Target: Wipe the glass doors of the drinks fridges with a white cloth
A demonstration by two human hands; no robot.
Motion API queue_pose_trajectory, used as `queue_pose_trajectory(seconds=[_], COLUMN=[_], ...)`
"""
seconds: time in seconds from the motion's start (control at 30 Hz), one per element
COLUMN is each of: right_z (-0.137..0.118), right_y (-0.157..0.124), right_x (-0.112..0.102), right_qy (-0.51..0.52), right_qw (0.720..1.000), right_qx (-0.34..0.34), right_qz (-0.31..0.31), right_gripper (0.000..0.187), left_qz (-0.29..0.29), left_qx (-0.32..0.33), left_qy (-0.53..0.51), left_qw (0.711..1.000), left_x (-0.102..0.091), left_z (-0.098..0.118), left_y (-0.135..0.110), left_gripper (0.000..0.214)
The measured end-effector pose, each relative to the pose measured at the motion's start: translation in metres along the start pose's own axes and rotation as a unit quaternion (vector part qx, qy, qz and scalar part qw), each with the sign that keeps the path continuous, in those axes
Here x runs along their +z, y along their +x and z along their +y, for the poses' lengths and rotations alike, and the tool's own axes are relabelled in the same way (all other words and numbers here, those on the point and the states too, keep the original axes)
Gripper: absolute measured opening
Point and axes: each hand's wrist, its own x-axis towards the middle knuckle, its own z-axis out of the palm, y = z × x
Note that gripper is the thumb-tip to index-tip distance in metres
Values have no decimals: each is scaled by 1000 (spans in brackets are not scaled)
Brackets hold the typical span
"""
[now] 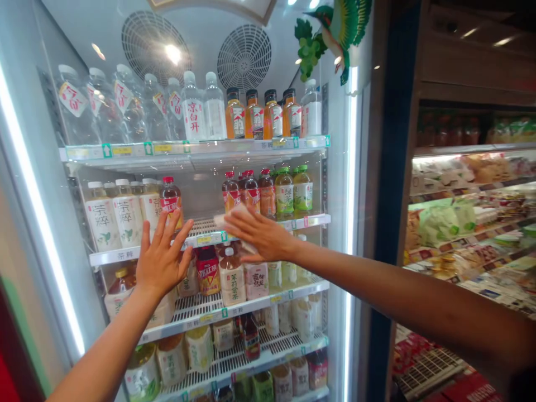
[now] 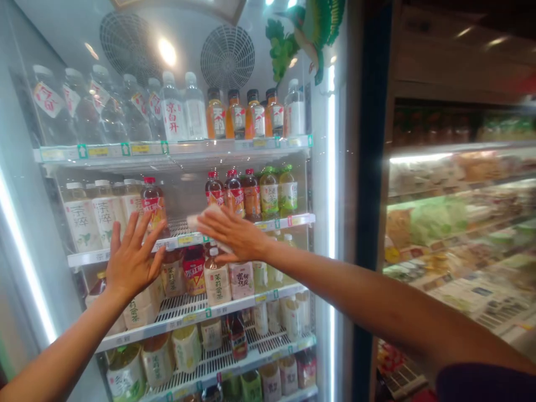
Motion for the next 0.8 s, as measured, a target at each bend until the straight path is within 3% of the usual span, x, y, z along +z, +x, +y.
queue_pose_trajectory(seconds=[0.07,0.13,0.27,0.3,0.33,0.4,0.47,0.5,0.57,0.67,0.73,0.8], right_z=[5,-5,-32,-31,-26,-16,-15,-21,-41,-64,-62,-55], right_y=[-1,-7,-28,-32,-33,-27,-12,-2,15,16,0,-13], right_x=[-3,1,13,14,13,10,10,12,17,23,23,23], right_qy=[-12,-6,42,42,35,10,-6,-6,12,27,5,-24], right_qw=[990,984,999,999,999,989,956,945,957,990,987,966], right_qx=[138,173,0,-8,18,148,285,318,278,133,157,248], right_qz=[34,39,-29,-31,-20,23,69,80,76,45,46,63], right_gripper=[104,109,102,101,101,104,108,109,111,107,103,102], left_qz=[-4,-7,-4,-2,0,5,8,8,5,5,10,10], left_qx=[2,2,1,2,4,8,12,12,7,2,6,9], left_qy=[0,-1,-5,-4,-2,0,-1,-3,-8,-7,-4,-3], left_qw=[1000,1000,1000,1000,1000,1000,1000,1000,1000,1000,1000,1000], left_x=[0,0,-1,0,0,0,1,1,1,0,0,0], left_z=[0,0,0,0,1,1,1,1,1,2,2,3], left_y=[0,0,1,1,1,1,1,1,1,1,1,0], left_gripper=[78,78,78,79,80,80,80,80,79,79,79,79])
